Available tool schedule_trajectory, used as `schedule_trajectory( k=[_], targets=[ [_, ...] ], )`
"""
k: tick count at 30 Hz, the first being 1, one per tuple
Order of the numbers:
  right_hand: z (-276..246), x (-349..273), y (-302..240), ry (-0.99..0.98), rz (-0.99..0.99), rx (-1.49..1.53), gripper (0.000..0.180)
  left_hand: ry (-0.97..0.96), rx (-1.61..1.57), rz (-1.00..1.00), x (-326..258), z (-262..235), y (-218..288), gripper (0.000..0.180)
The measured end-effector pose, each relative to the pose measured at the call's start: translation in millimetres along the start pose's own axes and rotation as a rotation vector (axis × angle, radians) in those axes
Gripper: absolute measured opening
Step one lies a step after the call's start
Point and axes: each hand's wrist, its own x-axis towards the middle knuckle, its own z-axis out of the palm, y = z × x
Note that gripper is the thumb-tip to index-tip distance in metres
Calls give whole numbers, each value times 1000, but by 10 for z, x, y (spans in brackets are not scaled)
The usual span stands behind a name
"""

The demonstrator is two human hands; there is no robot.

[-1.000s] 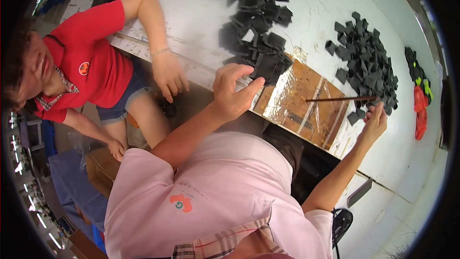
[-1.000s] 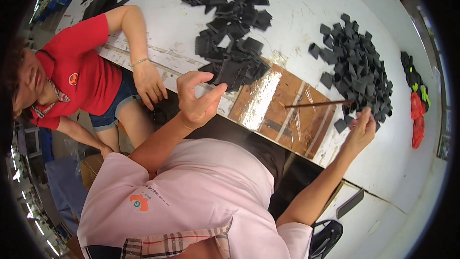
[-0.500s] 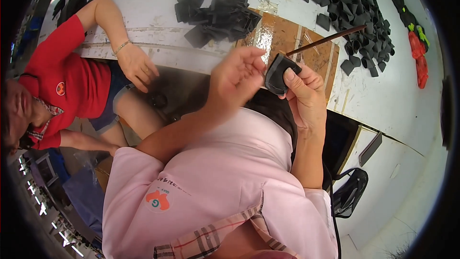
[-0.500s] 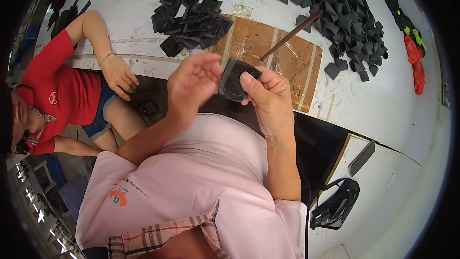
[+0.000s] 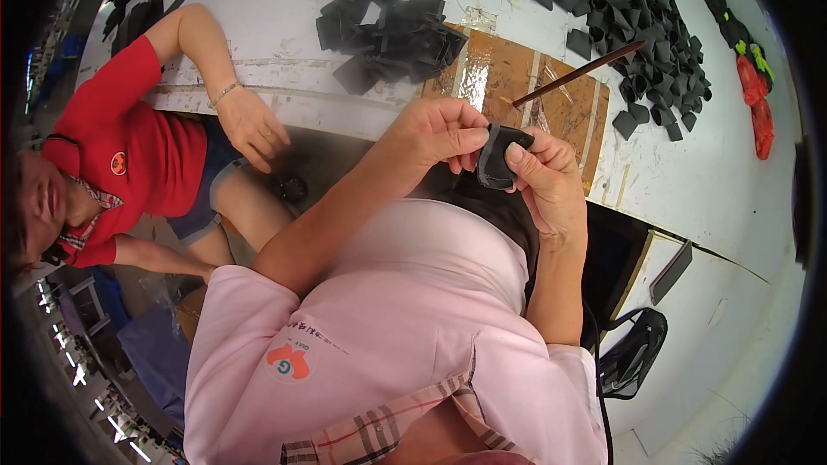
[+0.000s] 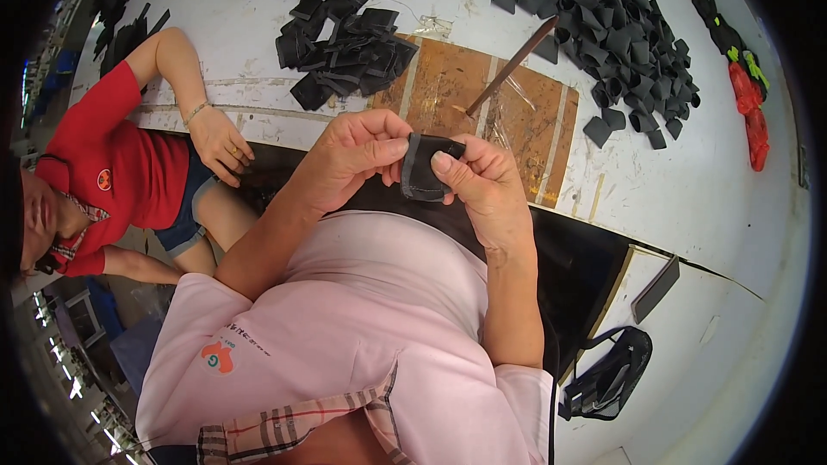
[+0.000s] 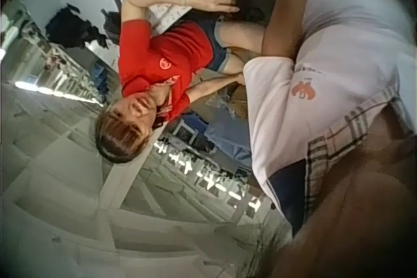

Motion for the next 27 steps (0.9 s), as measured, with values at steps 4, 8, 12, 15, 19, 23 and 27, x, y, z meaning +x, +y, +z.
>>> schedule_trajectory(
  k=[4,8,12,15,19,23,27],
  targets=[
    [-24,32,4,-1,21,-32,15,-9,80,-5,45,-45,-16,8],
    [-10,71,-31,21,11,-72,17,1,45,-5,53,-96,-20,7],
    [25,65,-54,188,-54,-62,18,169,-221,-67,11,-141,-19,9],
    [46,44,23,231,-94,-100,18,175,-323,18,15,-269,-90,6],
    [212,102,40,200,-115,-59,20,202,-397,110,-18,-311,-104,7],
    [360,254,122,184,-227,-29,21,216,-414,162,-52,-318,-82,7],
    [496,365,123,200,-97,118,16,244,-490,219,-104,-349,-101,6]
  ],
)
